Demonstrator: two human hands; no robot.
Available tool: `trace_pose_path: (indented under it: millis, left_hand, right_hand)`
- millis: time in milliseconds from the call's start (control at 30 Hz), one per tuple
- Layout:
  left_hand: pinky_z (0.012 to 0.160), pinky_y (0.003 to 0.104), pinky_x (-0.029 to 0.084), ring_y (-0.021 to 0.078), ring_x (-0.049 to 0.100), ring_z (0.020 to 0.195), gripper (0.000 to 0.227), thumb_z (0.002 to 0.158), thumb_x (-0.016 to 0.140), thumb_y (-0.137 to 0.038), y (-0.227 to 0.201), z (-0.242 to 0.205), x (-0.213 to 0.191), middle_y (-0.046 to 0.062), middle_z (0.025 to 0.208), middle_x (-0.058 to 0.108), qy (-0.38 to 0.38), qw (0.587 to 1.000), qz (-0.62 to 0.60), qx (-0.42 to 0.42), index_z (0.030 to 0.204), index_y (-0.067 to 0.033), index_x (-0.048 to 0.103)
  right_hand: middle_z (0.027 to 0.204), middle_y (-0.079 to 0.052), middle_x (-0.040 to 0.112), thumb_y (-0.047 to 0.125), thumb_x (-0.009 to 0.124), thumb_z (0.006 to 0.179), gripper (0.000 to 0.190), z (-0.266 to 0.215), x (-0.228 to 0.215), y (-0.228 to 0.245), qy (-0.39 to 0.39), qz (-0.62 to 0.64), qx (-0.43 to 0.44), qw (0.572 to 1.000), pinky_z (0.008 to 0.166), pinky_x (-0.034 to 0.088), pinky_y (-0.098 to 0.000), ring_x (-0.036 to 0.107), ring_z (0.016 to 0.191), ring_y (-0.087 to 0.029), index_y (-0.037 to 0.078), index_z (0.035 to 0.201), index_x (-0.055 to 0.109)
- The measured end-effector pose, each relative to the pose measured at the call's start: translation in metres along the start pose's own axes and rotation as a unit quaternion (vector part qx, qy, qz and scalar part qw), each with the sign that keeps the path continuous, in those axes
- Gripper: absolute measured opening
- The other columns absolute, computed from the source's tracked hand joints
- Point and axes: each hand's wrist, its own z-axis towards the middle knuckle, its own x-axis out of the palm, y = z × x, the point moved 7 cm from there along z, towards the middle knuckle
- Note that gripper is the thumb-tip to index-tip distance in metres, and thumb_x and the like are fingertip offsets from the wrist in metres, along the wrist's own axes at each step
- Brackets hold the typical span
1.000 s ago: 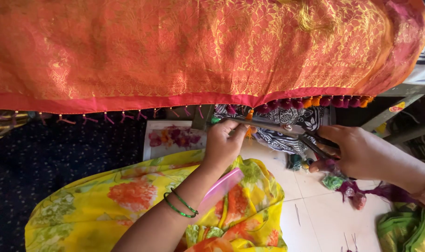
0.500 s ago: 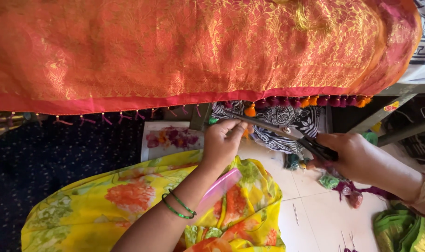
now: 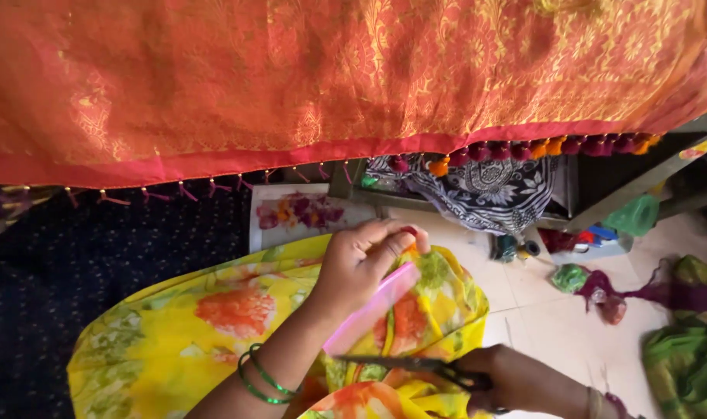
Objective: Attaching and finishing decorative tassels on a saree border using a comb and scissors.
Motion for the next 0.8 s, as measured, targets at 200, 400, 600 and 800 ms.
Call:
trace_pose_path:
  millis: [200, 400, 600, 800]
  left_hand:
    - [0.091, 0.028, 0.055, 0.0114, 0.07, 0.096, 0.015, 0.103, 0.063, -0.009, -0.041, -0.012, 0.009, 0.005, 0.099, 0.076, 0.034, 0.998, -0.051, 0.0, 0.11, 0.0, 0.072]
    - [0.092, 0.029, 0.054, 0.0142, 0.069, 0.099, 0.013, 0.103, 0.065, -0.008, -0.059, -0.022, 0.004, 0.007, 0.102, 0.073, 0.028, 0.999, -0.033, 0.026, 0.109, 0.0, 0.073]
    - [0.092, 0.03, 0.055, 0.0138, 0.069, 0.097, 0.014, 0.105, 0.063, -0.01, -0.061, -0.03, -0.03, 0.006, 0.099, 0.074, 0.004, 0.999, -0.031, 0.009, 0.108, 0.0, 0.073]
    - [0.09, 0.032, 0.057, 0.0148, 0.07, 0.093, 0.018, 0.104, 0.062, -0.011, -0.038, -0.039, -0.055, 0.008, 0.096, 0.075, -0.061, 0.984, -0.152, -0.066, 0.107, 0.0037, 0.072]
  right_hand:
    - [0.095, -0.009, 0.076, 0.01, 0.076, 0.085, 0.013, 0.044, 0.009, 0.027, -0.071, -0.015, -0.168, 0.983, 0.073, 0.058, -0.0321, 0.073, 0.081, -0.022, 0.005, 0.097, 0.073]
    - [0.097, -0.007, 0.077, 0.015, 0.086, 0.08, 0.088, 0.102, 0.0, 0.06, -0.268, 0.183, -0.11, 0.939, 0.076, 0.06, -0.0301, 0.077, 0.088, -0.015, 0.004, 0.151, 0.035]
    - [0.103, -0.002, 0.074, 0.007, 0.072, 0.088, 0.031, 0.122, 0.027, 0.106, -0.029, 0.482, -0.229, 0.845, 0.086, 0.059, -0.0301, 0.07, 0.097, -0.012, 0.004, 0.118, 0.065]
    - [0.095, -0.011, 0.073, 0.02, 0.065, 0.104, 0.031, 0.138, 0.06, 0.111, -0.008, 0.527, -0.185, 0.83, 0.074, 0.056, -0.0308, 0.07, 0.084, -0.016, -0.006, 0.12, 0.07]
